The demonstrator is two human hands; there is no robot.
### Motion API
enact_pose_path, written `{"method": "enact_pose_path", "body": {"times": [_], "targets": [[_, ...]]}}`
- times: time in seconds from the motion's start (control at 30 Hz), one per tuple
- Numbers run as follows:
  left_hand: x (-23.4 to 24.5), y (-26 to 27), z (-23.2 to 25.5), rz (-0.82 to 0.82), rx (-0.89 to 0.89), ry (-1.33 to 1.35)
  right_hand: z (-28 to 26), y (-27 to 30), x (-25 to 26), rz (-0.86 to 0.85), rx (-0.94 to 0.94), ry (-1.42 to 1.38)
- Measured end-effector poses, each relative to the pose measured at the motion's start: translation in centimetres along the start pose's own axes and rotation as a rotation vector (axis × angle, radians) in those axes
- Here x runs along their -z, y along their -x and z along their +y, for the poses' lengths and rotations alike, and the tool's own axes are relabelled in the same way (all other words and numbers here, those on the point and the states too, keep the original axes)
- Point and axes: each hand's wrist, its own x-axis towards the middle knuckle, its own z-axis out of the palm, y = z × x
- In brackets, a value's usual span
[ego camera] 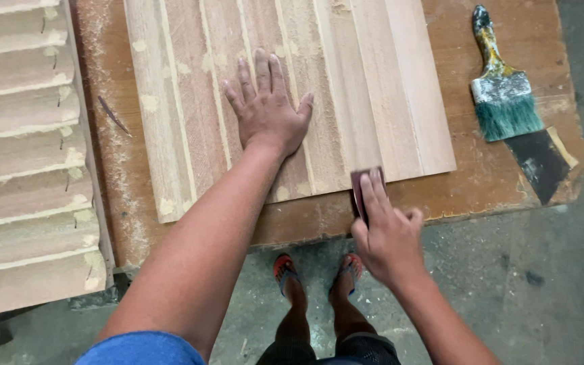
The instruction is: The person sands the surface of a grooved wooden board by hand using sandpaper and then wipes the dust away with a brush.
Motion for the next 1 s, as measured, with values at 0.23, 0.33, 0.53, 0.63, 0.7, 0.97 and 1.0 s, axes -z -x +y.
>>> {"method": "enact_pose_path", "body": {"times": [0.23,0.33,0.53,0.63,0.7,0.97,1.0], "targets": [[0.6,0.0,0.3,0.0,-0.021,0.013,0.1,0.4,0.4,0.012,-0.024,-0.044],[0.8,0.5,0.2,-0.028,-0.016,0.028,-0.4,-0.7,0.2,0.004,-0.038,-0.066],[0.6,0.1,0.1,-0.007,-0.021,0.02,-0.4,0.3,0.8,-0.016,-0.048,-0.1],[0.3,0.0,-0.1,0.004,-0.026,0.033,-1.2,-1.4,1.3,-0.03,-0.057,-0.105],[0.3,0.5,0.0,0.016,-0.024,0.037,-1.4,-1.2,1.9,-0.058,-0.073,-0.114],[0.8,0.3,0.2,-0.023,-0.02,0.002,0.6,-3.0,-0.1,0.056,0.012,0.006],[0.6,0.1,0.1,-0.021,-0.023,-0.001,0.0,-1.9,0.7,0.059,0.011,0.004]]}}
